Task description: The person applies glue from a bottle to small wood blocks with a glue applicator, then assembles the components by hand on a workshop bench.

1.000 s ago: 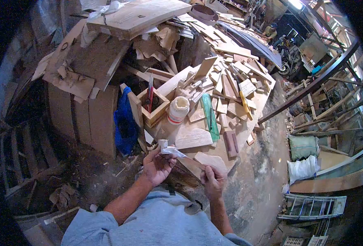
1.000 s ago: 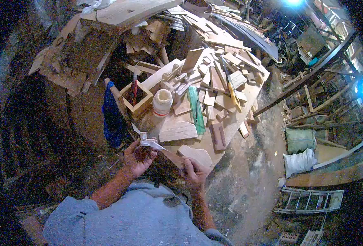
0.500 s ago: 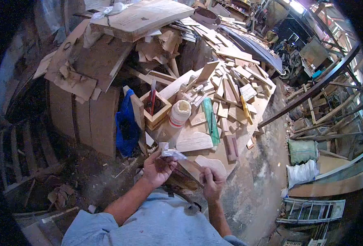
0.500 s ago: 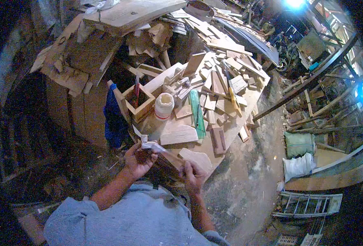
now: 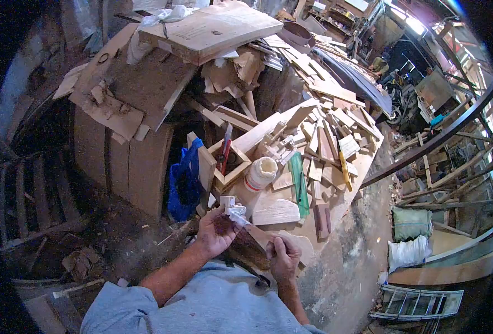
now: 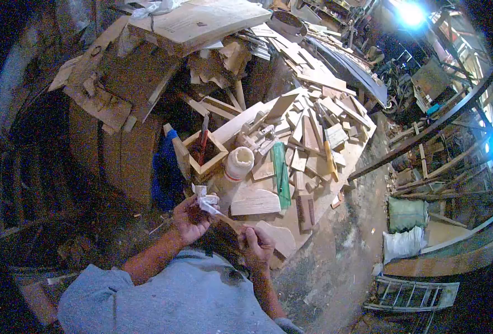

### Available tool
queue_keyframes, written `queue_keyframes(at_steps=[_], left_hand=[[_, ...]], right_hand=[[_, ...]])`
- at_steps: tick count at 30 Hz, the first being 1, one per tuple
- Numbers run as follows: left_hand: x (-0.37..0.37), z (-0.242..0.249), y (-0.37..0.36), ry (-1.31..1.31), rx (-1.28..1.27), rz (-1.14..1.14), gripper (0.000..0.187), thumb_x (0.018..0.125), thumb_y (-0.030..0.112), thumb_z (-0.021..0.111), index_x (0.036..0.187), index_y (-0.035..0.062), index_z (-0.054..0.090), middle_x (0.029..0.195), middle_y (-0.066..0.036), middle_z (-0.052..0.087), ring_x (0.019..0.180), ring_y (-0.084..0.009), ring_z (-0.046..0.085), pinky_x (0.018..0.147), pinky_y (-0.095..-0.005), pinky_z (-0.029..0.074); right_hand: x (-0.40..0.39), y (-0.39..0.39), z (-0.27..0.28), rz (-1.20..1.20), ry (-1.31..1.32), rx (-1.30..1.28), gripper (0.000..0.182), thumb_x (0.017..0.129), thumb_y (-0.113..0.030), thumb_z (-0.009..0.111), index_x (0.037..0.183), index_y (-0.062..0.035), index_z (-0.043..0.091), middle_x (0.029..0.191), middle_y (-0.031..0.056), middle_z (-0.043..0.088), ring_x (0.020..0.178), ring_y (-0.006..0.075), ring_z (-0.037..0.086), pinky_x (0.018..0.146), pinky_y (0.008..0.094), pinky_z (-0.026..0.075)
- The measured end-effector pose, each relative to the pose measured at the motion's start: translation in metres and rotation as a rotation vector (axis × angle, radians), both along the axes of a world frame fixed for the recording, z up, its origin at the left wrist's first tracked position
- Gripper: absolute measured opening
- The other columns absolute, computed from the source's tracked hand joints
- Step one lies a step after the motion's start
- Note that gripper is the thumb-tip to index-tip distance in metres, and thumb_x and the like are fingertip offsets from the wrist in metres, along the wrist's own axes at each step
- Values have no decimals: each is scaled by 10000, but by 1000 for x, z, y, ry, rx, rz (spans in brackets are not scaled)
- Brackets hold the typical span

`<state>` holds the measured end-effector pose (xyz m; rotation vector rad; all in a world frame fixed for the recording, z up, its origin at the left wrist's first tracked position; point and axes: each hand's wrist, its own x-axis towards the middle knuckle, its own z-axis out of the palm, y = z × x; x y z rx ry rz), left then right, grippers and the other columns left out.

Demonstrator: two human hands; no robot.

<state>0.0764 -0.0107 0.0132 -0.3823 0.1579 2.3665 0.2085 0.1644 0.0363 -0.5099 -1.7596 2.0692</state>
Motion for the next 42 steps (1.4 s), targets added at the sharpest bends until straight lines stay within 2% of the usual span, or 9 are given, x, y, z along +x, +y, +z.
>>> queue_keyframes(at_steps=[3,7,14,18,30,34,36,39,42], left_hand=[[-8,1,-4,-15,9,-47,353,979,279,639,1188,-5,625,1071,-163,705,975,-294,691,844,-412,592],[-21,-1,-5,12,8,-165,384,987,295,623,1193,-29,618,1047,-180,710,933,-299,704,828,-393,607],[-34,2,2,5,51,-240,403,985,278,612,1200,-63,598,1050,-210,708,944,-303,708,840,-382,610],[-36,10,2,41,10,-285,407,982,284,614,1191,-65,599,1048,-211,708,948,-306,708,852,-390,608],[-39,7,11,43,16,-354,434,994,321,563,1203,-56,620,1076,-203,710,944,-314,703,893,-413,580],[-39,12,12,36,57,-344,462,996,325,558,1231,-69,607,1074,-205,704,943,-306,696,881,-410,578],[-39,12,10,52,76,-344,480,995,329,558,1249,-76,594,1067,-203,702,946,-306,693,878,-411,577],[-41,-8,11,56,263,-391,564,975,322,541,1364,-86,526,1244,-218,663,1112,-346,668,958,-446,571],[-40,-10,8,55,220,-361,581,973,335,555,1372,-86,510,1262,-207,641,1116,-344,650,956,-432,566]], right_hand=[[-17,4,1,1,-14,216,186,1030,-98,594,1069,39,713,744,54,640,592,106,538,532,249,417],[-36,10,18,-68,35,65,183,1032,-110,603,1083,34,704,760,33,629,581,82,504,521,227,391],[-63,24,35,-37,83,57,192,1039,-103,589,1091,48,695,740,38,612,579,84,503,509,235,383],[-64,32,42,123,0,155,202,1042,-104,587,1092,59,694,717,42,600,572,90,495,515,241,386],[-79,43,56,21,71,285,183,1031,-101,611,1066,49,710,744,46,623,603,85,510,527,239,395],[-70,58,55,168,106,245,178,1024,-107,626,1067,48,702,748,44,623,616,99,525,559,252,417],[-74,60,55,103,62,292,174,1022,-108,629,1066,43,703,746,40,620,617,101,527,560,252,418],[-87,69,63,-64,15,435,151,1012,-99,635,1045,29,709,735,14,616,607,85,522,543,251,413],[-113,88,80,-219,6,714,127,997,-86,642,1002,19,712,716,-12,611,594,62,514,525,249,413]])
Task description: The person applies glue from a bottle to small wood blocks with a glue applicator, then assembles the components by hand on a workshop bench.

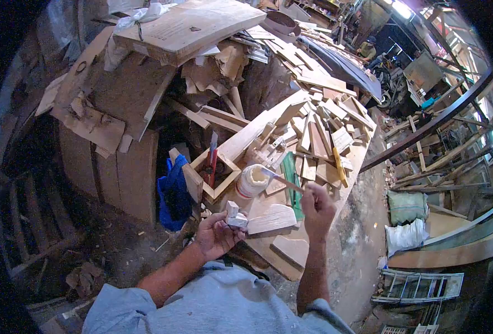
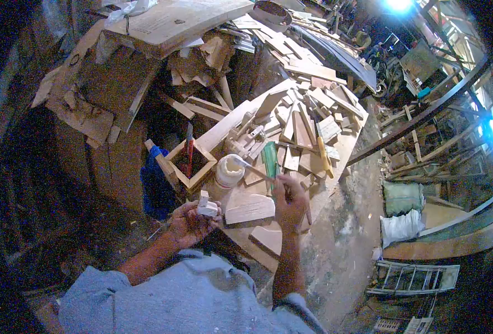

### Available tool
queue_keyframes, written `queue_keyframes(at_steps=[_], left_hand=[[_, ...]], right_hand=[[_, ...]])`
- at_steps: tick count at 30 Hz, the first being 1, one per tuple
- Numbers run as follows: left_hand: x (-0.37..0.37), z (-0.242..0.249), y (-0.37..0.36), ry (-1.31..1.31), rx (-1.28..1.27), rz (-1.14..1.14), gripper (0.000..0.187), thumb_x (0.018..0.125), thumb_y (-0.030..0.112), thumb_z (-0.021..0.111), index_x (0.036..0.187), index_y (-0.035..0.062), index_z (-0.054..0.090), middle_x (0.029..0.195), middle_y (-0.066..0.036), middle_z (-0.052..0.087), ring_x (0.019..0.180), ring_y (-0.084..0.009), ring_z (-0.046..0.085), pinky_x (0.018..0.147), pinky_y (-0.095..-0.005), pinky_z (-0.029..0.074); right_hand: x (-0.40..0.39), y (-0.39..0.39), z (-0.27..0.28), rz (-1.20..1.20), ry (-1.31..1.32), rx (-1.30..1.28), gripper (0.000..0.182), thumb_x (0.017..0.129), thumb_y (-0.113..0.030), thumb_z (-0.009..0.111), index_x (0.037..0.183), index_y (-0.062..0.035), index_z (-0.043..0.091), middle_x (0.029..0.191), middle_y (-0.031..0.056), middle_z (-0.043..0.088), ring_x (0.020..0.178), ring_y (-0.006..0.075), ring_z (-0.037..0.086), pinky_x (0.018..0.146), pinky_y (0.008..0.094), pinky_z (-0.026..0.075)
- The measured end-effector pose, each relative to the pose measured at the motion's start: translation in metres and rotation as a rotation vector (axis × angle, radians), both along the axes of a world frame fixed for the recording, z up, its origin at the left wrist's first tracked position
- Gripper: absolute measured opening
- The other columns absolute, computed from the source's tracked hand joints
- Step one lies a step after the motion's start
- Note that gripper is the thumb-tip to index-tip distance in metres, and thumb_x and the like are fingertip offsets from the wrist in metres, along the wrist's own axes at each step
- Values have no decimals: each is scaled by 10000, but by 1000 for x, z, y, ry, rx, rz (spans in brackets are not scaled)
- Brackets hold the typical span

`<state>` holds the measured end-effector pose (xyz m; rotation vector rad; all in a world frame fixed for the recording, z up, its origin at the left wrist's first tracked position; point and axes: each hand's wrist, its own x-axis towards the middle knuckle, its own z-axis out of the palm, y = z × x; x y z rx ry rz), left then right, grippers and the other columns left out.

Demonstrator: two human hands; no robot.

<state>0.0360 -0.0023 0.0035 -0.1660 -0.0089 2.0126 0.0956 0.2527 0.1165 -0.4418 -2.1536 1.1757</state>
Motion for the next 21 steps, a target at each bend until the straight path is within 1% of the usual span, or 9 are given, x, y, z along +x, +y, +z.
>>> queue_keyframes(at_steps=[1,2,5,8,11,12,15,18,21], left_hand=[[0,0,-1,-8,-2,12,584,974,337,556,1373,-86,505,1262,-207,636,1108,-343,647,953,-428,567],[0,0,0,-18,-3,24,587,976,340,557,1375,-86,499,1262,-207,630,1101,-342,644,950,-424,568],[1,19,0,-27,-79,65,535,989,329,572,1330,-82,536,1170,-202,666,1027,-321,675,905,-400,582],[0,30,1,-11,-121,94,499,997,317,581,1303,-76,560,1135,-201,684,1004,-315,690,895,-396,591],[-1,24,2,-24,-132,109,476,999,295,583,1299,-73,561,1159,-206,676,1027,-323,685,919,-401,592],[-2,23,1,-32,-139,109,467,1000,286,583,1299,-72,561,1169,-208,673,1036,-326,683,929,-403,592],[0,33,2,-6,-161,179,439,1001,265,584,1287,-67,566,1180,-213,667,1045,-326,681,942,-403,593],[-1,21,6,1,-182,191,517,971,328,592,1319,-55,576,1301,-246,631,1133,-349,654,943,-427,580],[6,38,13,26,-233,160,452,979,271,620,1279,-63,574,1149,-207,677,1044,-315,685,925,-397,594]], right_hand=[[-8,3,8,-21,1,165,124,989,-83,644,979,21,711,708,-14,609,590,55,514,524,248,417],[-17,4,19,26,-30,273,97,949,-67,664,947,19,708,717,58,659,565,113,576,539,282,457],[-47,-3,32,197,-51,479,87,918,-70,680,937,7,715,716,138,670,566,218,639,543,328,482],[-77,-4,26,333,-245,487,108,906,-81,685,978,-10,723,799,193,680,661,306,677,608,392,512],[-87,-13,23,375,-448,654,200,926,-121,678,1099,-31,723,970,202,682,886,300,691,780,412,525],[-80,-22,27,298,-465,698,347,936,-154,675,1277,-88,682,1217,209,625,1152,313,603,991,431,449],[-30,-36,19,107,-104,620,489,922,-182,688,1405,-154,615,1373,215,526,1311,358,472,1101,486,340],[33,-86,-10,153,-190,596,578,887,-261,722,1445,-205,584,1526,224,362,1402,425,327,1135,566,238],[50,-105,-33,200,-237,664,568,896,-367,701,1442,-251,592,1578,220,297,1430,447,267,1121,600,211]])
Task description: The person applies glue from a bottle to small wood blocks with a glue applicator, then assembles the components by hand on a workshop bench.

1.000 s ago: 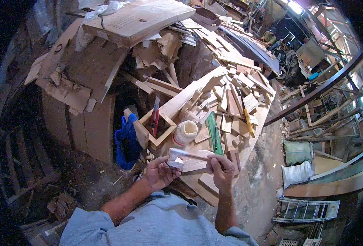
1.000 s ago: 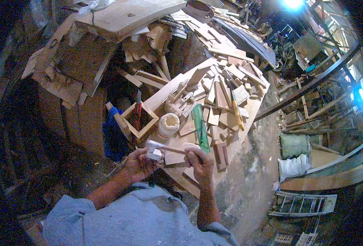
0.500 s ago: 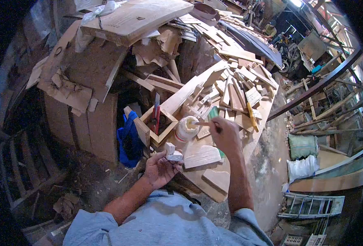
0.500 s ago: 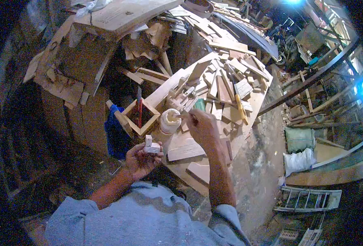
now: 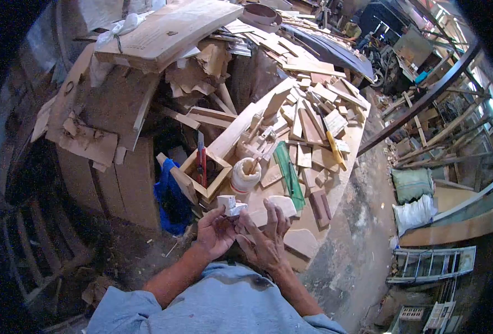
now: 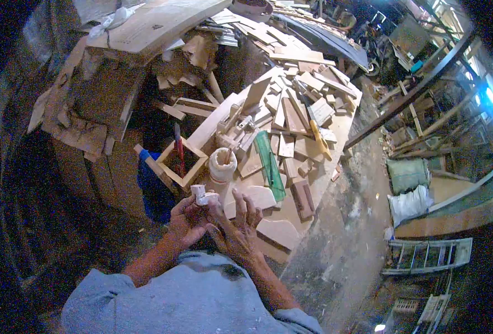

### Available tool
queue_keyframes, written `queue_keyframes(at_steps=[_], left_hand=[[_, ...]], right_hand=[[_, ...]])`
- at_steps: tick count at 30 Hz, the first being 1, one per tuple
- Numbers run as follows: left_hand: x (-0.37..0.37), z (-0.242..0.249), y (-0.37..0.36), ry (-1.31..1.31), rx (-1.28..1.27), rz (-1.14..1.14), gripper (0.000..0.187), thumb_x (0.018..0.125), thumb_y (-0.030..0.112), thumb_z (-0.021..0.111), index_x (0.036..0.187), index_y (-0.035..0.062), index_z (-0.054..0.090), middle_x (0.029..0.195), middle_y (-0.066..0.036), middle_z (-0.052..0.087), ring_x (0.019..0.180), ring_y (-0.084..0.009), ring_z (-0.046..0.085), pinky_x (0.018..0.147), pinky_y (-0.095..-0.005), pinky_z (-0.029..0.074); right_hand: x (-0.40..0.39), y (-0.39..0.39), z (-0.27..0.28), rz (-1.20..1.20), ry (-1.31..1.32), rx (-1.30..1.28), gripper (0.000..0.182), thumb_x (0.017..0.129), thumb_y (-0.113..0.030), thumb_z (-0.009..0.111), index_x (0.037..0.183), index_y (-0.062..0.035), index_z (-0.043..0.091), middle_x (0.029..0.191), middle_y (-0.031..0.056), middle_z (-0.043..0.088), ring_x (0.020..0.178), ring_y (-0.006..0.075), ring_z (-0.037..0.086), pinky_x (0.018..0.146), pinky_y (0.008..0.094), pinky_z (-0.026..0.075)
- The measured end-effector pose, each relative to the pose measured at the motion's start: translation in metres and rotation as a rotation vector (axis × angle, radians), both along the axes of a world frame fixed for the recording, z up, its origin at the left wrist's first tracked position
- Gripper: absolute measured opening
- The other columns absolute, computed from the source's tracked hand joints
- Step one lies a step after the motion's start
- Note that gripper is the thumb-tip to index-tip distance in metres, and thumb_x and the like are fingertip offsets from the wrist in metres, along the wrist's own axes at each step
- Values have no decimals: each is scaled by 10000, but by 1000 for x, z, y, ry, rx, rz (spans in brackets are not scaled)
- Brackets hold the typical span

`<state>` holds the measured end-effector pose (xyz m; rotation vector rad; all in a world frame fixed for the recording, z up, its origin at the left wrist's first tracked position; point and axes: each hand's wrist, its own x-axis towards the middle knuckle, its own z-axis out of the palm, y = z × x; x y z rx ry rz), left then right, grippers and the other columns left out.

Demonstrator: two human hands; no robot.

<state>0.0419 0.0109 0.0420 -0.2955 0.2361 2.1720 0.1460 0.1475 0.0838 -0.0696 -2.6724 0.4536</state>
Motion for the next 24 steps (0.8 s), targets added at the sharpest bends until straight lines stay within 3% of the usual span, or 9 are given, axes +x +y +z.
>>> queue_keyframes(at_steps=[3,6,11,15,24], left_hand=[[1,-10,1,-72,147,-103,449,972,261,628,1284,-58,581,1124,-205,694,1039,-312,692,929,-397,589],[5,-14,7,-67,28,-46,423,984,291,582,1266,-23,610,1150,-205,711,1039,-334,698,915,-462,585],[12,-12,9,-57,53,-74,373,975,241,627,1212,-46,611,1118,-209,706,1009,-307,705,928,-401,590],[14,-11,11,-79,-28,-66,353,975,230,631,1201,-41,614,1097,-193,714,1013,-297,704,934,-400,584],[16,-19,11,-34,-108,-59,346,986,261,626,1221,7,617,1131,-154,711,1032,-264,702,988,-386,547]], right_hand=[[5,5,-9,-39,-19,111,548,915,-445,661,1436,-285,600,1592,225,281,1441,448,247,1102,612,210],[9,19,-9,-163,-39,206,551,925,-490,634,1438,-294,598,1604,227,266,1451,448,230,1095,612,213],[17,20,-4,-112,29,209,581,923,-486,624,1464,-281,575,1627,225,238,1465,437,210,1104,599,204],[13,25,-2,-273,-145,136,595,930,-451,607,1489,-256,546,1645,246,185,1470,463,177,1124,624,167],[23,-1,-6,73,-78,-54,610,953,-489,589,1518,-273,507,1645,270,116,1485,482,136,1170,621,101]])
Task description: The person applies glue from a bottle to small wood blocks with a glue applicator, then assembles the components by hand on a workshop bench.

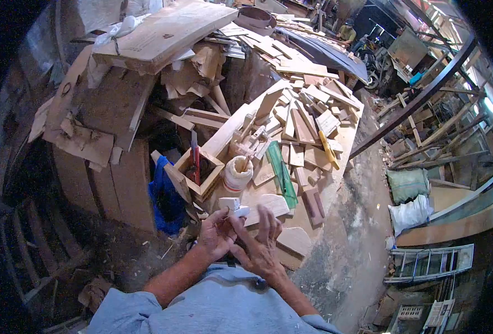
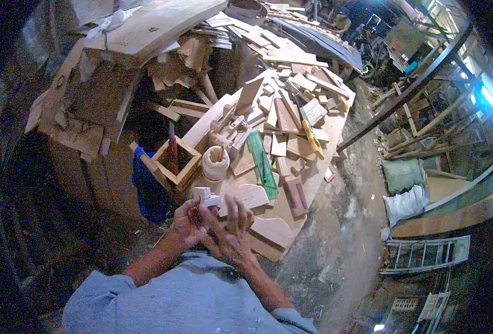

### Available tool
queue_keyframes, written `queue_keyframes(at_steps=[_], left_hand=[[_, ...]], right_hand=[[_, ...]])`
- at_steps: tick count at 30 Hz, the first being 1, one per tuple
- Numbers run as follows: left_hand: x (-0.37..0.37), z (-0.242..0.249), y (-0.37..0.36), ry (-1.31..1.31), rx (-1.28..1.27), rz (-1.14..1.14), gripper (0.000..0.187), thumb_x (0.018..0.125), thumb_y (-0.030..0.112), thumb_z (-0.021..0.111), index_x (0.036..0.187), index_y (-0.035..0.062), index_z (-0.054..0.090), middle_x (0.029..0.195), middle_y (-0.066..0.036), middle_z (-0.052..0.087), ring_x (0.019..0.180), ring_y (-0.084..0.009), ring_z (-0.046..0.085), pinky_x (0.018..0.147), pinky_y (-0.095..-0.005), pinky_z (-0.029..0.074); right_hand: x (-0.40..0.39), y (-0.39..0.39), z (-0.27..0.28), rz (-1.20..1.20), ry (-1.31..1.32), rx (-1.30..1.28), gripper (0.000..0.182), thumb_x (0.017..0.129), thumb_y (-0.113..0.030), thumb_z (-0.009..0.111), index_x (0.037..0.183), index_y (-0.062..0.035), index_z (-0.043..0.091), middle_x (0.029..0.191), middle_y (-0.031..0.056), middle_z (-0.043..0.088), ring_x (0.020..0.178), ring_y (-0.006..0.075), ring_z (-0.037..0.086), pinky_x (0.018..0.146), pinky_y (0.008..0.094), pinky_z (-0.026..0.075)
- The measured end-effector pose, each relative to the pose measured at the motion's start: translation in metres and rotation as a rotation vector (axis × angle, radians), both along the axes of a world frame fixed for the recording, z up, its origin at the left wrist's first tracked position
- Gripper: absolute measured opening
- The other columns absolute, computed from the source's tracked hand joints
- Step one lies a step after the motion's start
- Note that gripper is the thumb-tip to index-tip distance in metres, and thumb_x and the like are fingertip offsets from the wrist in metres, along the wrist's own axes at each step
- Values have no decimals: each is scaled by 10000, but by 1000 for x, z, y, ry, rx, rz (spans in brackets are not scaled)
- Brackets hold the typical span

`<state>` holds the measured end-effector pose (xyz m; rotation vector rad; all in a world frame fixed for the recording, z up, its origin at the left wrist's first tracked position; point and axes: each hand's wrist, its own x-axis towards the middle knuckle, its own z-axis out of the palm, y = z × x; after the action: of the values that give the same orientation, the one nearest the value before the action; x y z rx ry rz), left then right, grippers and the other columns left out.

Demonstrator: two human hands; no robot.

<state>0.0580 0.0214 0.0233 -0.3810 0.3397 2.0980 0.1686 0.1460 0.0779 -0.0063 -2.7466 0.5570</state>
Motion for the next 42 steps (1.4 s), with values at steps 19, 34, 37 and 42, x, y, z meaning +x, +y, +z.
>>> queue_keyframes(at_steps=[19,34,37,42], left_hand=[[12,15,8,642,-224,16,457,939,139,691,1349,-3,547,1182,-118,678,1047,-217,679,965,-369,549],[6,48,8,1760,-815,155,613,774,130,827,1304,-27,562,1119,-201,645,950,-300,676,789,-372,556],[6,47,6,1742,-812,120,600,777,134,822,1296,-24,564,1118,-204,645,956,-318,678,796,-387,557],[11,50,5,1795,-828,158,589,780,137,820,1291,-14,569,1117,-202,643,959,-328,678,819,-398,554]], right_hand=[[3,41,14,-224,81,-218,641,937,-409,640,1528,-212,489,1642,251,198,1500,428,209,1200,558,153],[11,51,33,-20,115,201,475,824,-127,766,1277,-264,721,1379,102,536,1240,313,501,1038,443,350],[11,52,30,32,159,188,454,793,-117,787,1224,-254,745,1339,84,571,1209,302,525,1027,445,362],[14,51,24,109,233,91,433,749,-92,823,1158,-224,770,1330,81,585,1203,298,536,1026,452,388]])
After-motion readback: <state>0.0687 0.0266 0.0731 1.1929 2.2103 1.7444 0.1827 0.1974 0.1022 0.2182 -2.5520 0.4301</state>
